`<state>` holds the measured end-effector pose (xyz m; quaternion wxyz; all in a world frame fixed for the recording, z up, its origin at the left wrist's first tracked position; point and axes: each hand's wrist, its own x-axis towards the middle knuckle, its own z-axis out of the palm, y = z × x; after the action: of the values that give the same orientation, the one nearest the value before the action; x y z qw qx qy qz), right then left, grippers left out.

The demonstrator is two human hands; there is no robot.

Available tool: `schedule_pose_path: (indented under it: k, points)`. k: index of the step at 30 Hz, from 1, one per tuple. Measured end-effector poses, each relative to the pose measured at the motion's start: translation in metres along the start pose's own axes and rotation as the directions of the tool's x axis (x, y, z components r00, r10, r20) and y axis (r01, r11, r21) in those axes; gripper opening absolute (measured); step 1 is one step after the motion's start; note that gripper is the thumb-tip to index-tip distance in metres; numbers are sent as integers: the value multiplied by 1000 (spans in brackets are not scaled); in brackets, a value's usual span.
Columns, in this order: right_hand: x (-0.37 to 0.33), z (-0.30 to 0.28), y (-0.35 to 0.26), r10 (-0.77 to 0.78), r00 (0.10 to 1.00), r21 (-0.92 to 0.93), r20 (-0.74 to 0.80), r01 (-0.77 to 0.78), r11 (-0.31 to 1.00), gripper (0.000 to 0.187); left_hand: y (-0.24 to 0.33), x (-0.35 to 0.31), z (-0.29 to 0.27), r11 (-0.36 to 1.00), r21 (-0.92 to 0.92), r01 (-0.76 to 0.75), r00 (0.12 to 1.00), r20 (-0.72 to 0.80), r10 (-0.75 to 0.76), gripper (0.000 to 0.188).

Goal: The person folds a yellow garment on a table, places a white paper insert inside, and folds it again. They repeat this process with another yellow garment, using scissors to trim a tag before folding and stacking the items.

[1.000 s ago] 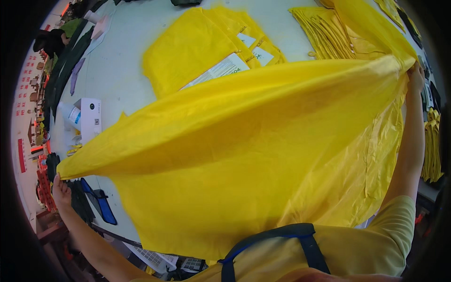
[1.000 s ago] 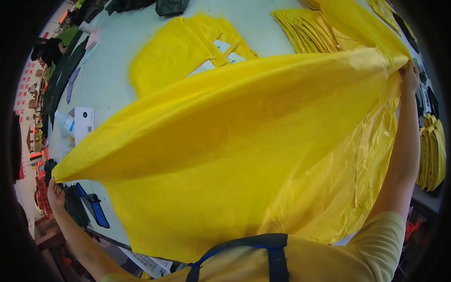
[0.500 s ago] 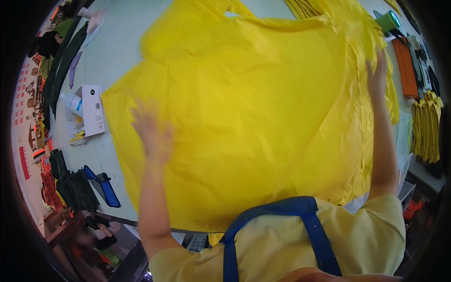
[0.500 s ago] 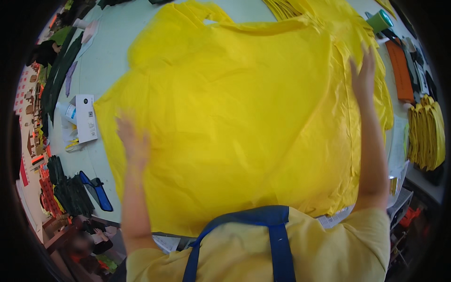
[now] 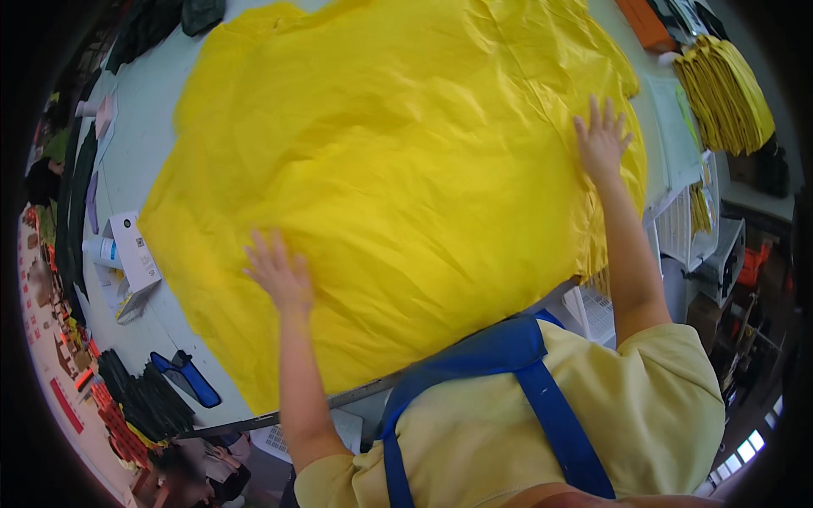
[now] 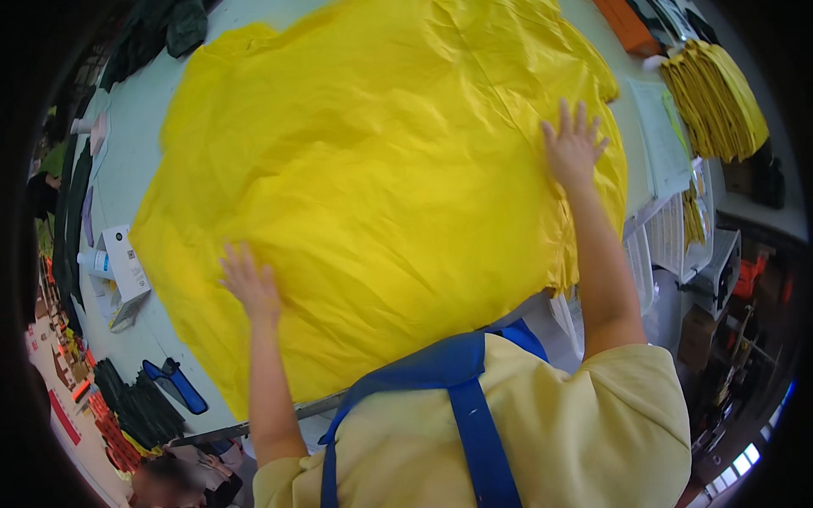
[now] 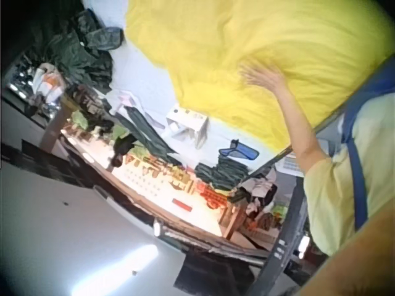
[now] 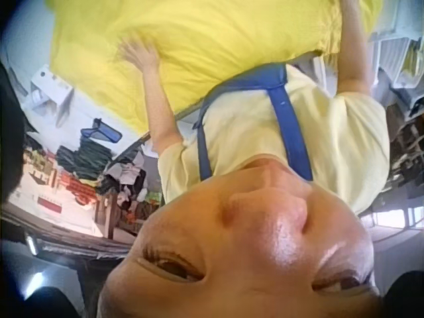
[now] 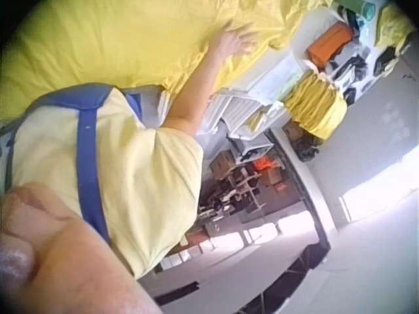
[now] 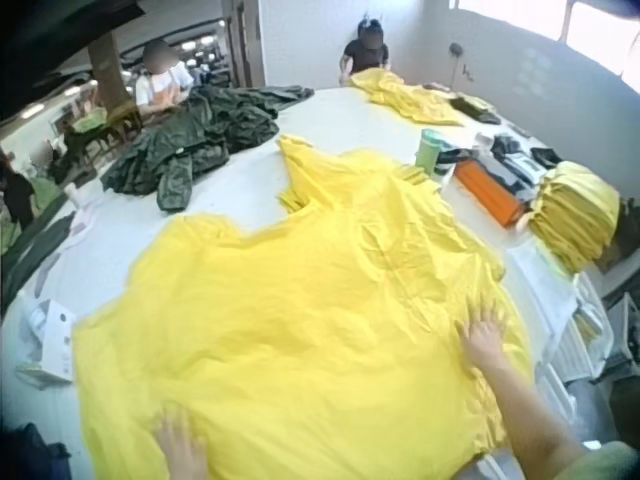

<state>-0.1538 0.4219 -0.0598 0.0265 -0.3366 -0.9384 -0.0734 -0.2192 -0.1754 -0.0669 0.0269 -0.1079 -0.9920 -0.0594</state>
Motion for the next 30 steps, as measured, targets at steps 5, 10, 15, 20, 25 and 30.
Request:
schedule_pose_path:
  k: [5, 10, 15, 20, 25, 30]
  points:
    - [-2, 27, 97, 17, 998, 217, 59, -30, 976, 62, 30, -52, 21, 990, 117, -82, 984, 167, 61, 60]
    - [-109, 43, 172, 410, 912, 895, 18, -198, 400, 45, 64, -60, 5, 995, -36, -96, 987, 124, 100, 64]
    - [-340, 121, 143, 49, 121, 127, 991, -798, -589, 64, 268, -72, -31, 666, -529, -527, 710, 156, 686, 64]
    - [-299, 89, 66, 145, 655, 377, 742, -228, -897, 54, 406, -109, 1, 353, -673, -650, 323, 176, 930, 68]
    - [-273, -30, 110, 498, 721, 567, 481, 177, -805, 51, 400, -129, 27, 372, -568, -734, 356, 146, 923, 70]
    - [-300, -105, 30, -241, 899, 930, 366, -356, 87, 29, 406, -158, 101, 192, -963, -189, 435, 92, 896, 78]
